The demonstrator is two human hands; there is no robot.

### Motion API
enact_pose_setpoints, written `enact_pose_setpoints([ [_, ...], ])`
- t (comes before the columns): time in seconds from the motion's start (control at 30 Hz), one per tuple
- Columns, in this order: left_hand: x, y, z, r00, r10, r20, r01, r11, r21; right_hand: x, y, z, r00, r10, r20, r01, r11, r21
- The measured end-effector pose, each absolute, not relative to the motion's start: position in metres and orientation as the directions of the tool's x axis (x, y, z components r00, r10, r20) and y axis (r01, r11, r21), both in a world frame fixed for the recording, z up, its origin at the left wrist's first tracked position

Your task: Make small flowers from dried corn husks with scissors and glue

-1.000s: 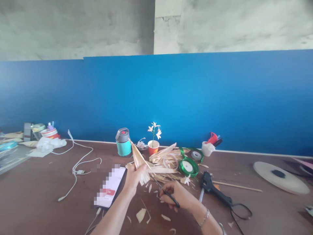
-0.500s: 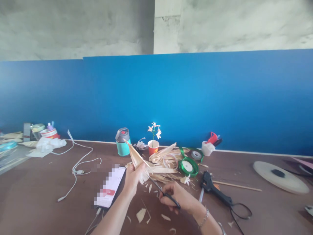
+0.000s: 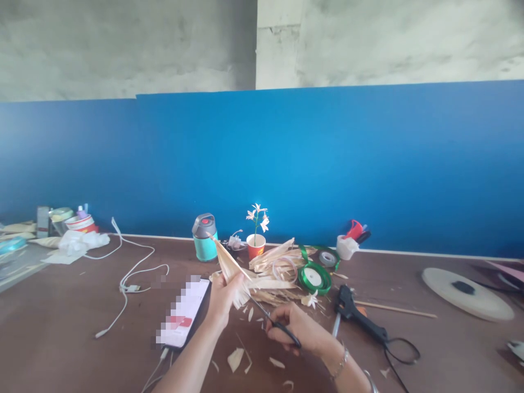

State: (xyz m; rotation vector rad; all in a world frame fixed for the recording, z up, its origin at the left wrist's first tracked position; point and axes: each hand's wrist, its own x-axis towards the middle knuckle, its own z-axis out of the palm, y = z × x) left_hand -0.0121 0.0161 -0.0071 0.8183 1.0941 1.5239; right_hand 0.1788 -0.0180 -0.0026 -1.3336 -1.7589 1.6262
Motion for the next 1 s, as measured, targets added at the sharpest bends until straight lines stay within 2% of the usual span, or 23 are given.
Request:
enact_pose_setpoints([
  [0.37,-0.012,0.016,-0.008,-0.239,0.970,-0.051,-0.381,-0.045,0.923,0.178,-0.016,-0.005,-0.465,0.848,-0.254,0.358,-0.082,-0.930],
  [0.53,-0.013,0.017,-0.012,-0.237,0.971,-0.011,-0.380,-0.082,0.921,0.178,-0.016,-0.005,-0.447,0.861,-0.240,0.366,-0.069,-0.928],
  [0.87,-0.010,0.016,-0.016,-0.320,0.947,-0.009,-0.390,-0.123,0.912,0.173,-0.017,-0.005,-0.408,0.869,-0.278,0.378,-0.116,-0.919],
  [1.0,-0.008,0.014,-0.012,-0.293,0.956,-0.008,-0.403,-0.116,0.908,0.172,-0.017,-0.006,-0.412,0.866,-0.282,0.365,-0.126,-0.922],
])
